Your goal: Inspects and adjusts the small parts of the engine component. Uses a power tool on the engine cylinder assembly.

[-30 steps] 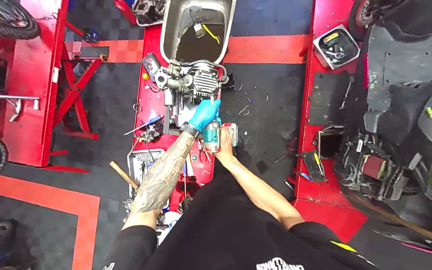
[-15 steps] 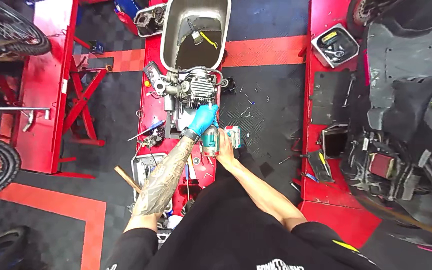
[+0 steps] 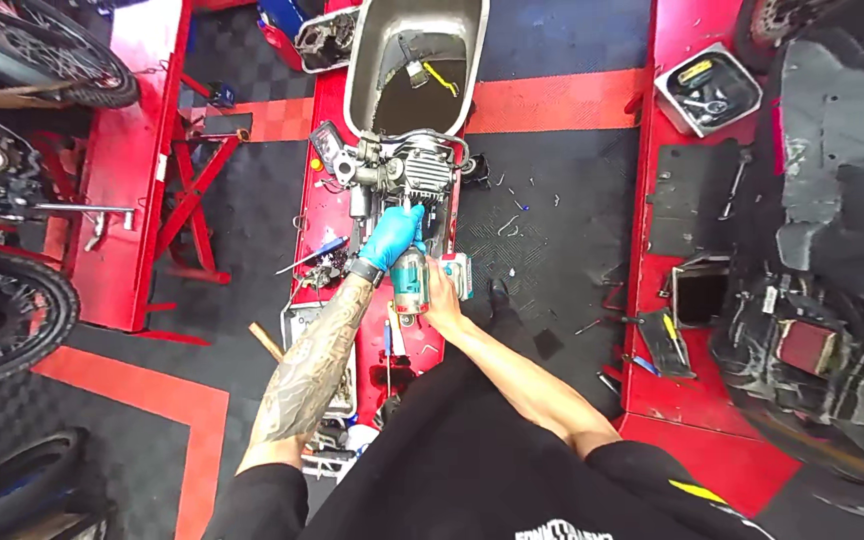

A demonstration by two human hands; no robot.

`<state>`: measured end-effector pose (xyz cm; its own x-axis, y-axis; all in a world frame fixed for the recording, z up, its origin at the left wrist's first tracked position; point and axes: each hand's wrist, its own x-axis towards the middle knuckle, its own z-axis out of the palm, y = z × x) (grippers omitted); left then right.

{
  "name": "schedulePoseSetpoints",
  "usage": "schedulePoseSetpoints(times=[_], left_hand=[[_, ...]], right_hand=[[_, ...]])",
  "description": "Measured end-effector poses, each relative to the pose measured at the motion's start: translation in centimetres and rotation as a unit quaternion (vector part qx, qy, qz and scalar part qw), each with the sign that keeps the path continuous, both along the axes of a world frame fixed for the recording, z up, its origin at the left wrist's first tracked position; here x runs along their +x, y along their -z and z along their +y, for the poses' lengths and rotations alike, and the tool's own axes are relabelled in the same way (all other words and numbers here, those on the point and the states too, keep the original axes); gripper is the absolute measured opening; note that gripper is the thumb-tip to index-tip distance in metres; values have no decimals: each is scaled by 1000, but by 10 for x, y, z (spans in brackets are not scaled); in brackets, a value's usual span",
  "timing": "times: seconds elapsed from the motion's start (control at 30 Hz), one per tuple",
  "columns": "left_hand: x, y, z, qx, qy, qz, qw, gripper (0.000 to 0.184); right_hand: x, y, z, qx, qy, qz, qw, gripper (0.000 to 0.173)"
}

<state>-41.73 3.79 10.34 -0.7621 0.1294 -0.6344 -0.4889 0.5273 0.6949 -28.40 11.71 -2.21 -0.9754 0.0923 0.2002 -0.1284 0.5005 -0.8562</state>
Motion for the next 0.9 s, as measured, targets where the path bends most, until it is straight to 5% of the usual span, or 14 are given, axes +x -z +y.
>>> schedulePoseSetpoints(times=[0.33, 0.9], left_hand=[[-7, -6, 0, -34, 10, 3, 999, 48], [-21, -12, 15, -227, 79, 58, 969, 51]], right_hand=[[-9, -6, -5, -23, 14, -9, 1000, 73], [-19, -6, -14, -102, 7, -11, 995, 80]])
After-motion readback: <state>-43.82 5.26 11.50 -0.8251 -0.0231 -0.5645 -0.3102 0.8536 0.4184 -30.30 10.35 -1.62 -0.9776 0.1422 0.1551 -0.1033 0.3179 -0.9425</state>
